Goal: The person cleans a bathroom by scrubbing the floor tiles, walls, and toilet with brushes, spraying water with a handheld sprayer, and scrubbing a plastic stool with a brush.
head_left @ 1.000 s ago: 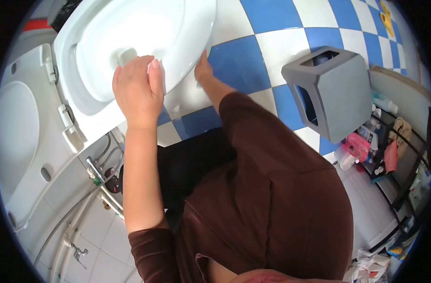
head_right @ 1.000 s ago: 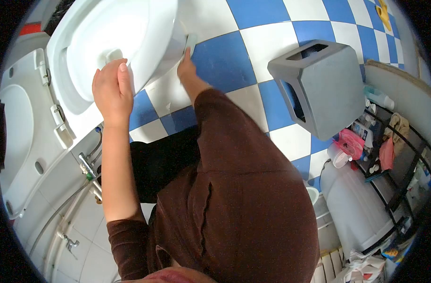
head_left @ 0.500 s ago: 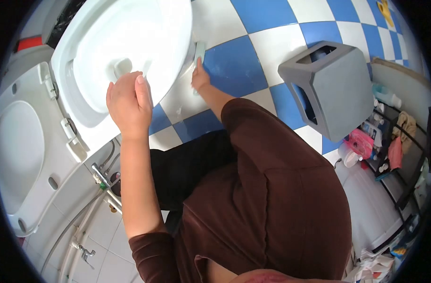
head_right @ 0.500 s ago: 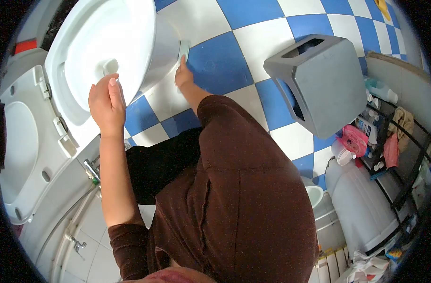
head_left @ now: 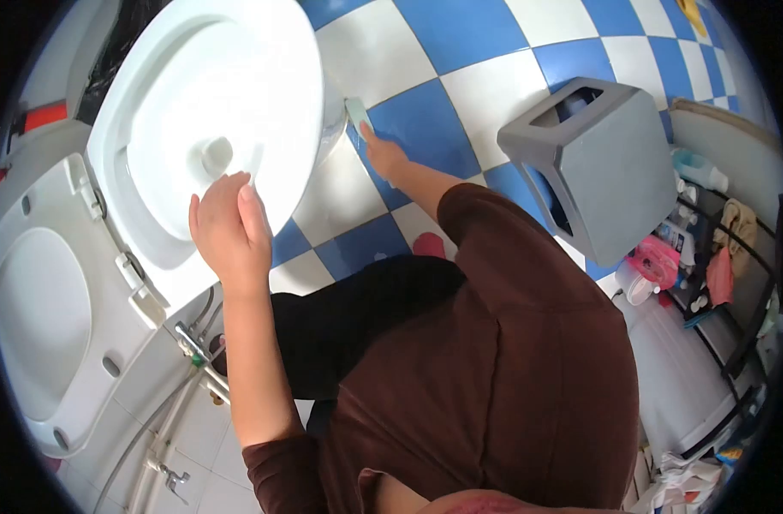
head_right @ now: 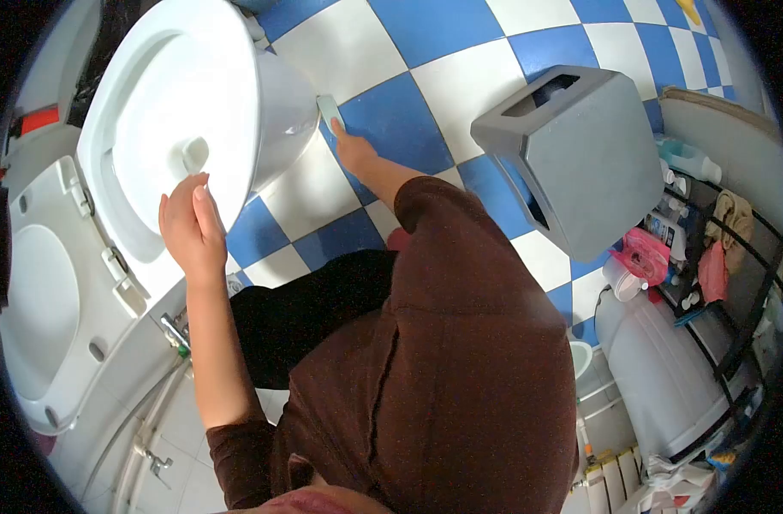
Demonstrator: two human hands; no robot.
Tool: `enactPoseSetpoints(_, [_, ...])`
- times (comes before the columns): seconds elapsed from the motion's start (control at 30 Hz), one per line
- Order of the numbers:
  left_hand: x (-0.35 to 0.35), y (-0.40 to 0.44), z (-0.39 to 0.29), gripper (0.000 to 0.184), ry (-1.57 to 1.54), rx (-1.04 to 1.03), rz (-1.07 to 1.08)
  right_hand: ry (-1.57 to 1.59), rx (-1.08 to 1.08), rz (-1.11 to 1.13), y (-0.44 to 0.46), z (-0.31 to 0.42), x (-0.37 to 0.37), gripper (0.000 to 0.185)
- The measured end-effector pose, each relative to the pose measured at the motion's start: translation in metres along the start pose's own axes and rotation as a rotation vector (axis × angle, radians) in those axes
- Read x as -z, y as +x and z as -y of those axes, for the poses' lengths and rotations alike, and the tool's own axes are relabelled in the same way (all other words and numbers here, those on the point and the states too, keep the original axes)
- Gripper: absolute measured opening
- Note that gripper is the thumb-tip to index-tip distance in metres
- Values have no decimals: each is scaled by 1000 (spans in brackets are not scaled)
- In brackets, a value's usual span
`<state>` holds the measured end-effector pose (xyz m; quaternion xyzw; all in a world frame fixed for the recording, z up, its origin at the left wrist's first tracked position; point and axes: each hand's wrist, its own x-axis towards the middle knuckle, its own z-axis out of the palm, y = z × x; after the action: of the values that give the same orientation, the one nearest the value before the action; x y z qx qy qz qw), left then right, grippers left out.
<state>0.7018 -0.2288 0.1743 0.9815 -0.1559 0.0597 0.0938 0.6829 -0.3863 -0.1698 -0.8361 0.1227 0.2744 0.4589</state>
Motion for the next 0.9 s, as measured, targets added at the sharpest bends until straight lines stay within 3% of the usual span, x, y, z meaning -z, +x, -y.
enactPoseSetpoints(0.13, [0, 1, 3, 33, -19, -2, 27, -80, 74, -77, 68, 18, 37, 53])
enactPoseSetpoints(0.3, [0, 3, 4, 31, -17, -15, 16, -235, 112, 26, 113, 73, 92, 48])
enactPoseSetpoints(0.47, [-1, 1, 3, 30, -17, -8, 11, 0, -196, 33, 7, 39, -8, 61])
enactPoseSetpoints(0.53, [-1, 1, 3, 30, -9, 2, 5, 43, -162, 33, -30, 21, -69, 73])
enactPoseSetpoints(0.63, [-1, -1, 1, 34, 19, -11, -16, -27, -223, 75, -44, 46, -47, 73])
enactPoseSetpoints(0.77, [-2, -3, 3, 36, -28, 12, -3, 165, -321, -65, -10, 83, -22, 69])
enactPoseSetpoints(0.9, [-2, -4, 7, 35, -67, 16, -54, 273, -267, -14, -60, 87, -119, 70])
